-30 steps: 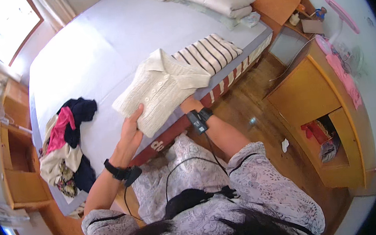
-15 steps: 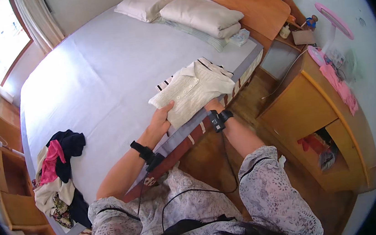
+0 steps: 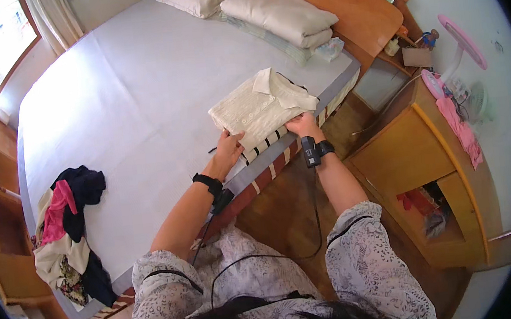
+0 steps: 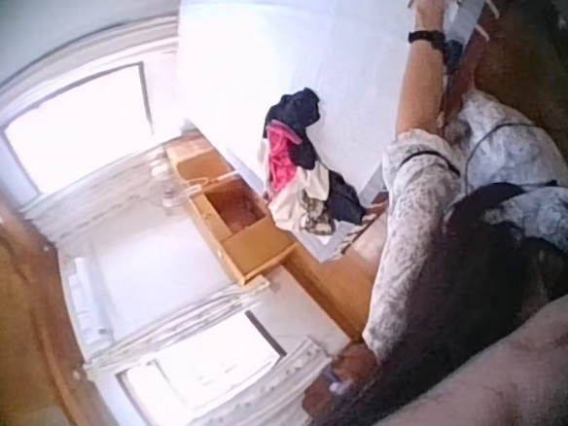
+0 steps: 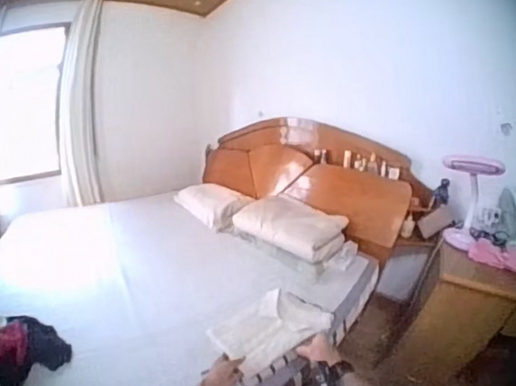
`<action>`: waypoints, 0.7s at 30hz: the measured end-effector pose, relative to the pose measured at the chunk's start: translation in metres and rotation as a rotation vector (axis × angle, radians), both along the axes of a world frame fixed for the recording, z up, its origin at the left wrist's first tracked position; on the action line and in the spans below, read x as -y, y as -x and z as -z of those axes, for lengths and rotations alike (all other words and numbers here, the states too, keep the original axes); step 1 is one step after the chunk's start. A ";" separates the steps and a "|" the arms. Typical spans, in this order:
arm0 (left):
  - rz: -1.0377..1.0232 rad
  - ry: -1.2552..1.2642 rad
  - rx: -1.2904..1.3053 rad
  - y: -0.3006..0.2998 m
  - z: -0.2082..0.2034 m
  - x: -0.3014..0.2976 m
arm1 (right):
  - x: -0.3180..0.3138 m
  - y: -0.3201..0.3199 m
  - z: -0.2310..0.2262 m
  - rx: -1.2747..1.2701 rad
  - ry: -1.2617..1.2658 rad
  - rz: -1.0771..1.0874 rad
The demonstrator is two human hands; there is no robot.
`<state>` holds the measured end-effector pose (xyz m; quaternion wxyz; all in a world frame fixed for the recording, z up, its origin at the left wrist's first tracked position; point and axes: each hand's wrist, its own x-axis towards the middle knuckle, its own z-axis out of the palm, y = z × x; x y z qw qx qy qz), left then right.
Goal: The person is folding various items of clothing on a bed.
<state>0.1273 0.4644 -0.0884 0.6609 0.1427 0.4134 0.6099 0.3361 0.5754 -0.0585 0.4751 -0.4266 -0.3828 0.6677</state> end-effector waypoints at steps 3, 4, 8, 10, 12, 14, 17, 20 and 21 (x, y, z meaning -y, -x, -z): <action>-0.035 0.018 -0.075 0.013 -0.006 0.021 | 0.003 0.014 -0.002 -0.697 0.588 0.291; -0.018 0.080 -0.126 0.018 -0.007 0.029 | 0.007 0.015 -0.004 -0.710 0.684 0.307; -0.033 0.106 0.029 0.031 -0.023 0.073 | 0.042 0.014 -0.016 -0.709 0.722 0.187; 0.107 0.112 0.096 0.050 -0.027 0.104 | 0.061 0.023 -0.020 -0.623 0.717 0.060; 0.083 0.110 0.098 0.077 -0.025 0.141 | 0.080 0.034 -0.031 -0.513 0.671 -0.058; 0.053 0.078 0.075 0.106 -0.022 0.179 | 0.083 0.040 -0.017 -0.484 0.575 -0.084; -0.069 -0.061 -0.135 0.146 -0.030 0.253 | 0.089 0.050 0.001 -0.457 0.442 -0.058; -0.285 0.073 -1.239 0.198 -0.018 0.330 | 0.098 0.068 0.006 -0.303 0.217 -0.050; -0.365 0.054 -1.727 0.217 -0.005 0.359 | 0.098 0.071 0.007 -0.303 0.215 -0.039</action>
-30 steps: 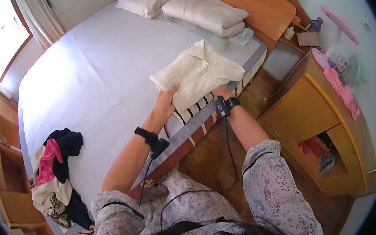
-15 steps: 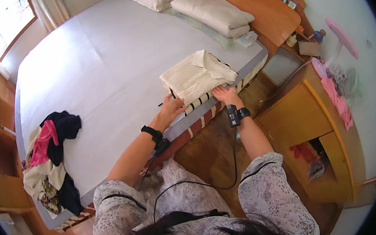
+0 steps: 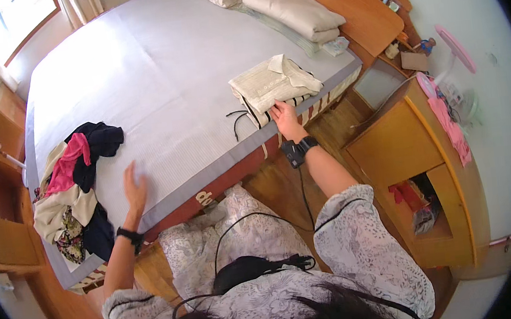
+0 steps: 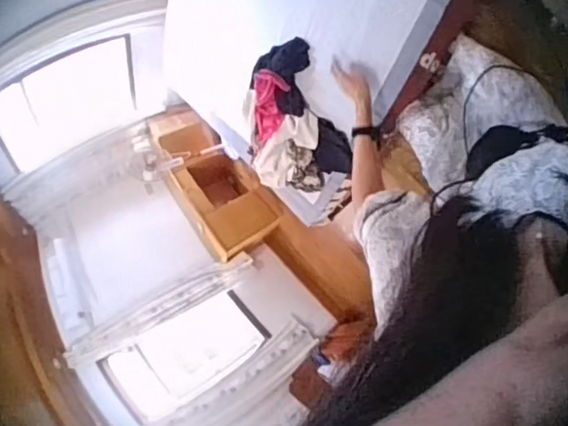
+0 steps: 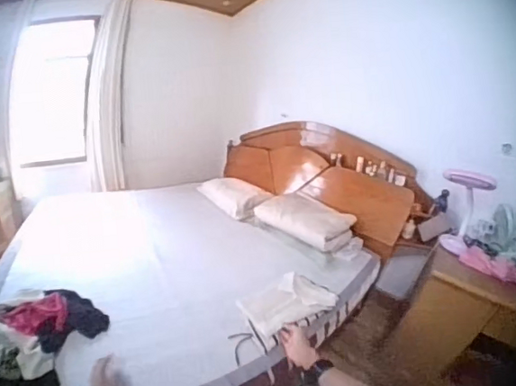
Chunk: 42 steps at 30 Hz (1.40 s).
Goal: The person is folding various items of clothing on a bed.
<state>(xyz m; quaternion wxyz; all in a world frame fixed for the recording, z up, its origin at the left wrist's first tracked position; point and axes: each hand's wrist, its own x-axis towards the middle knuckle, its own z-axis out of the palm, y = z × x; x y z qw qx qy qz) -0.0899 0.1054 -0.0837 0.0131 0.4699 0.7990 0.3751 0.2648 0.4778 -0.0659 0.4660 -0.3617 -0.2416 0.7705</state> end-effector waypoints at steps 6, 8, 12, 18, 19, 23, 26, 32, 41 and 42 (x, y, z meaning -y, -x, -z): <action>-0.188 0.335 -0.435 0.031 0.021 0.121 | 0.029 0.017 0.023 0.237 -0.428 -0.292; -0.145 0.242 -0.421 0.027 0.019 0.095 | 0.016 -0.010 0.058 0.096 -0.553 -0.299; -0.222 0.161 -0.361 0.026 0.021 0.105 | 0.079 0.073 0.030 0.721 -0.418 0.035; -0.285 0.090 -0.358 0.020 0.025 0.111 | 0.186 0.154 0.045 1.487 -1.275 -0.599; -0.291 0.085 -0.360 0.019 0.027 0.112 | 0.207 0.163 0.042 1.728 -1.512 -0.564; -0.305 0.013 -0.351 0.021 0.027 0.109 | 0.207 0.173 0.050 1.764 -1.643 -0.441; -0.382 -0.094 -0.283 0.018 0.024 0.111 | 0.207 0.175 0.048 1.693 -1.645 -0.505; -0.405 -0.360 -0.023 0.008 0.015 0.125 | 0.207 0.179 0.043 1.696 -1.608 -0.612; -1.143 -0.266 0.006 0.084 -0.045 0.227 | 0.196 0.172 0.027 1.695 -1.481 -0.887; -1.085 -0.223 0.044 0.091 -0.043 0.236 | 0.193 0.169 0.026 1.692 -1.490 -0.877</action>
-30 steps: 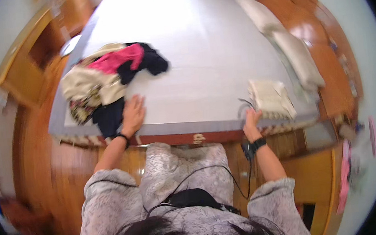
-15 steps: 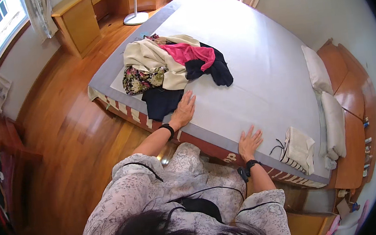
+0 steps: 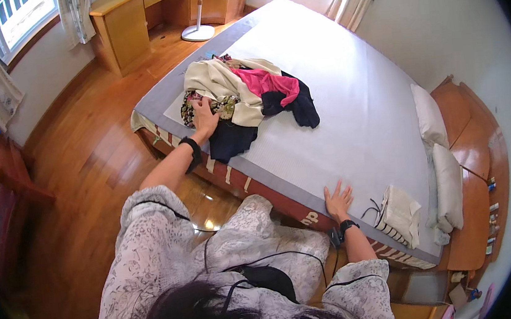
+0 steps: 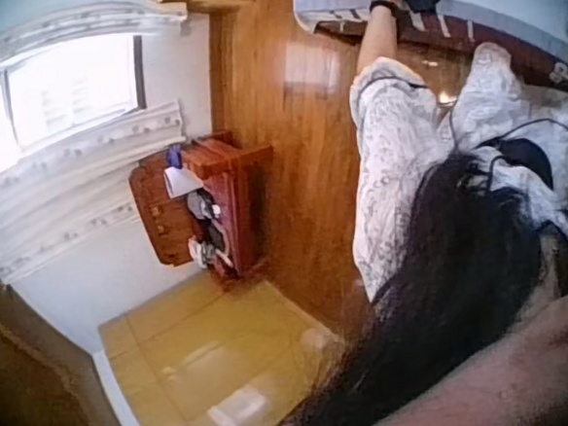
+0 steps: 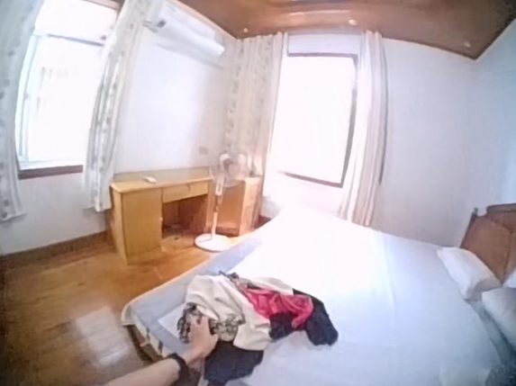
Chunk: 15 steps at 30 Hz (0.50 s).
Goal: The person is folding various items of clothing on a bed.
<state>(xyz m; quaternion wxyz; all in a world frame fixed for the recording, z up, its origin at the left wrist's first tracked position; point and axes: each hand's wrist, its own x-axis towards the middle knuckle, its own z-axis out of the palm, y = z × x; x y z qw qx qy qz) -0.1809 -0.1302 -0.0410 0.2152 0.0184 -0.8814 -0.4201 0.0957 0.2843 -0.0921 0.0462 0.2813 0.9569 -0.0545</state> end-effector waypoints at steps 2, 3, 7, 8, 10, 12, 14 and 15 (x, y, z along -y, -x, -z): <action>0.083 0.109 0.077 0.013 0.005 0.016 | -0.001 -0.007 0.000 0.074 0.096 0.003; 0.171 0.223 0.162 0.016 0.003 0.018 | -0.004 -0.008 0.000 0.069 0.090 0.006; 0.168 0.213 0.089 0.039 -0.009 0.015 | -0.042 -0.021 0.029 0.149 0.203 -0.117; 0.162 0.254 0.093 0.050 -0.023 0.009 | -0.056 -0.024 0.037 0.166 0.251 -0.219; 0.217 0.210 -0.043 0.067 -0.078 0.003 | -0.060 -0.029 0.033 0.035 0.404 -0.106; 0.091 0.156 -0.290 0.078 -0.130 0.013 | -0.054 -0.018 0.019 -0.065 0.543 -0.035; 0.298 0.028 -0.428 0.088 -0.192 0.035 | -0.048 -0.003 0.000 -0.033 0.652 -0.136; 0.485 -0.217 -0.414 0.073 -0.230 0.005 | -0.055 -0.012 -0.005 -0.049 0.649 -0.099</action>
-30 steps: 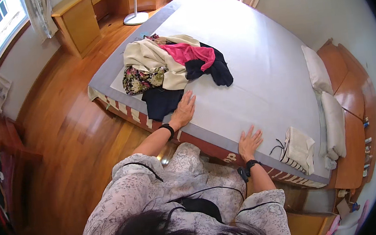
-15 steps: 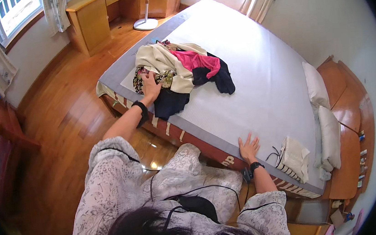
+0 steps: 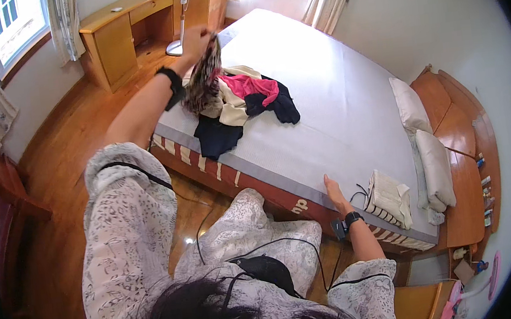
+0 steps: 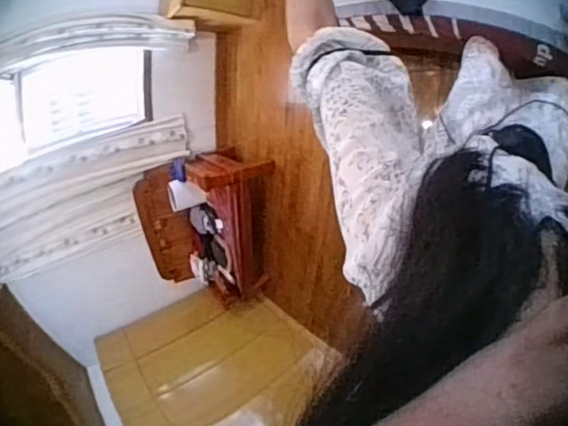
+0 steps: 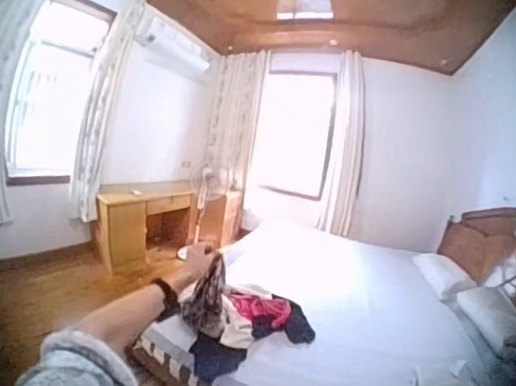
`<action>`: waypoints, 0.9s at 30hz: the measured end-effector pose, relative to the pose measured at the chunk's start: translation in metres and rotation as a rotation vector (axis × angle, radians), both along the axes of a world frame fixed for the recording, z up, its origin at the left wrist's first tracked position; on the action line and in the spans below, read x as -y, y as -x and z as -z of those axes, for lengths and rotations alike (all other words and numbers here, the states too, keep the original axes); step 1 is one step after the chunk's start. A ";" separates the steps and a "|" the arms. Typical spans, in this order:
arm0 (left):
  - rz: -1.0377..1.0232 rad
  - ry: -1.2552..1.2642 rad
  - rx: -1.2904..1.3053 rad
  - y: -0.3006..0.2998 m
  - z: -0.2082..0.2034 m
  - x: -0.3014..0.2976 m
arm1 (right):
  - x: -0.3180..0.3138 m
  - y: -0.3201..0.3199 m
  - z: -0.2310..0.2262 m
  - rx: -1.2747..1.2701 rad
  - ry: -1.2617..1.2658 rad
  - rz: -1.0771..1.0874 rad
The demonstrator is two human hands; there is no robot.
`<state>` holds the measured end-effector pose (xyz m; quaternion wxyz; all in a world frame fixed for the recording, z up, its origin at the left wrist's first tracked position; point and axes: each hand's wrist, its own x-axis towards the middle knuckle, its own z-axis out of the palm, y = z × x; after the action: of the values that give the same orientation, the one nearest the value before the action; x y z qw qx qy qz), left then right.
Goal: The person is folding various items of clothing on a bed.
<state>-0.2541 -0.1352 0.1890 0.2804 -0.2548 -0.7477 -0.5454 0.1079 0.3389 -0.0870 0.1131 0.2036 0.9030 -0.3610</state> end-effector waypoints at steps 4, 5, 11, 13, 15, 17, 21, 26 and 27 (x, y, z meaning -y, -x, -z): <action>0.247 -0.095 -0.001 -0.049 -0.095 -0.024 | 0.029 0.003 -0.027 -0.281 -0.034 -0.054; 0.402 -0.178 -0.016 -0.062 -0.109 -0.028 | 0.049 0.006 -0.037 -0.424 -0.070 -0.065; 0.862 -0.269 -0.079 -0.188 -0.180 -0.078 | 0.162 0.027 -0.146 -0.570 0.281 -0.139; 1.057 -0.299 -0.090 -0.231 -0.193 -0.090 | 0.202 0.024 -0.186 -0.567 0.382 -0.157; 1.162 -0.256 -0.047 -0.271 -0.196 -0.107 | 0.228 0.023 -0.210 -0.496 0.814 -0.287; 1.375 -0.250 0.011 -0.321 -0.200 -0.130 | 0.194 0.048 -0.146 -0.714 0.803 -0.344; 1.422 -0.247 0.115 -0.362 -0.191 -0.129 | 0.141 0.014 -0.123 -0.921 -0.007 -0.713; 1.081 -0.415 0.136 -0.326 -0.183 -0.089 | 0.146 -0.045 -0.209 -0.616 0.157 -0.363; 0.952 -0.428 0.152 -0.307 -0.177 -0.089 | 0.150 -0.059 -0.233 -0.536 0.396 -0.248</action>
<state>0.0530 -0.0463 0.3663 -0.0076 -0.4630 -0.4391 -0.7699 0.1673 0.1889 0.1456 -0.0476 -0.0352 0.8310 -0.5532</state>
